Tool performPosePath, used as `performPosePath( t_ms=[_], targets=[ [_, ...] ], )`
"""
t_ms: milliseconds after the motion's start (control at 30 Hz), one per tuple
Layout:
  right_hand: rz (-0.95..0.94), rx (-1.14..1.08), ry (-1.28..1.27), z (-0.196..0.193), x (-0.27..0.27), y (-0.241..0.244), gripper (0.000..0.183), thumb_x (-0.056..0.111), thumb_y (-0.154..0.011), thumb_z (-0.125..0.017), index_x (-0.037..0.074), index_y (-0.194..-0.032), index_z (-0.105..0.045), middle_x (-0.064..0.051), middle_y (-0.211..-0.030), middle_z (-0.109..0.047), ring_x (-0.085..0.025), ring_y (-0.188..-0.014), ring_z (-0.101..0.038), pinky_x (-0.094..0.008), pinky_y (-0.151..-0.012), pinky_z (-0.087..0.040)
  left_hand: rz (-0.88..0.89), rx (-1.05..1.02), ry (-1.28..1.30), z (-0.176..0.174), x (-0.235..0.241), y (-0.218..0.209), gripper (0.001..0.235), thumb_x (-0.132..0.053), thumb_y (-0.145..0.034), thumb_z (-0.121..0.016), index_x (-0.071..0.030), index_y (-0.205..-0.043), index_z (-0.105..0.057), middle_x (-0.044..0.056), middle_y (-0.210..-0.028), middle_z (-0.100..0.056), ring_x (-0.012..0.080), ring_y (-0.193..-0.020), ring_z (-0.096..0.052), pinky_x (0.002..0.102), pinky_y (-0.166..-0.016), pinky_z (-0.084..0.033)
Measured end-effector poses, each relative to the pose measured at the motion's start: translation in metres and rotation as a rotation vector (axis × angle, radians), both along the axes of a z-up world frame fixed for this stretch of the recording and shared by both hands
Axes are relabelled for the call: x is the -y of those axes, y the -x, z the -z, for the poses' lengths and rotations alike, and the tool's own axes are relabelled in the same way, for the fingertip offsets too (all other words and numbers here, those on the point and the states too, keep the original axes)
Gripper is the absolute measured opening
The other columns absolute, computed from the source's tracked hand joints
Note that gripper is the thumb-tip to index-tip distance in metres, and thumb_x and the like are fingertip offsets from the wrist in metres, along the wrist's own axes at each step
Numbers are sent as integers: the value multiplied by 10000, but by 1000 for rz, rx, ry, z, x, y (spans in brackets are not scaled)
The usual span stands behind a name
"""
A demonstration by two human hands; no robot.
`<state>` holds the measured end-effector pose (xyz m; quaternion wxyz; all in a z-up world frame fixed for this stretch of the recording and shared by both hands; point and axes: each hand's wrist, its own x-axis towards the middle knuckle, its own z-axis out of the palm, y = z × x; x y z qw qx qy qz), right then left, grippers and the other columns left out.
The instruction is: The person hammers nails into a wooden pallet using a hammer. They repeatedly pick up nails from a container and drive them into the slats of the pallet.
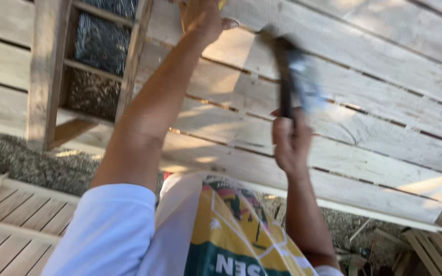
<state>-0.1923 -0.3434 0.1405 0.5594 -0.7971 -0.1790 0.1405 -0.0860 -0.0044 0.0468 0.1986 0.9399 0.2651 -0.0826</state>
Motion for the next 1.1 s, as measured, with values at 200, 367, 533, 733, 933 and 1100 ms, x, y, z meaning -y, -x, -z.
performPosePath(
  t_ms=[200, 367, 533, 733, 933, 1100],
  targets=[
    [113, 234, -620, 39, -2, 10, 444, 529, -1062, -510, 94, -1061, -597, -48, -742, -514, -104, -542, -464, -256, -425, -340, 21, -204, -159, 6, -10, 48, 1372, -679, -540, -913, 106, -1487, -305, 313, -1563, -313, 545, -1353, -313, 621, -1011, -362],
    [92, -289, 450, 70, -10, 11, 544, 531, -1127, -438, 78, -897, -632, -42, -579, -518, -132, -470, -458, -299, -445, -344, 110, -306, -154, 17, -5, 56, 1246, -674, -630, -900, 140, -1452, -435, 296, -1529, -416, 519, -1408, -329, 624, -1083, -352],
    [186, -178, -257, -14, 22, 22, 558, 588, -1103, -486, 44, -1022, -580, -22, -714, -540, -107, -563, -499, -281, -481, -410, 85, -255, -211, 10, -6, 50, 1258, -727, -547, -908, 124, -1369, -481, 308, -1468, -425, 545, -1398, -322, 610, -1026, -333],
    [198, 271, -739, -43, 38, 50, 585, 686, -1009, -490, 111, -910, -536, 3, -599, -539, -112, -437, -504, -287, -405, -422, 186, -256, -117, 8, -7, 73, 1307, -668, -472, -947, 7, -1473, -445, 271, -1462, -464, 447, -1390, -373, 615, -1074, -310],
    [133, -280, 269, 37, -6, 54, 592, 509, -1124, -420, 28, -824, -587, -23, -592, -514, -109, -468, -481, -294, -425, -384, 172, -287, -73, 15, -5, 84, 1338, -657, -446, -938, 44, -1466, -430, 264, -1409, -535, 427, -1329, -471, 551, -1043, -391],
    [211, -24, -272, 45, 32, 45, 520, 543, -1105, -396, 66, -957, -538, -5, -668, -518, -82, -523, -480, -252, -459, -384, 175, -267, -183, 21, -16, 70, 1208, -625, -519, -900, 64, -1427, -501, 228, -1353, -646, 365, -1281, -605, 487, -1060, -479]
  ],
)
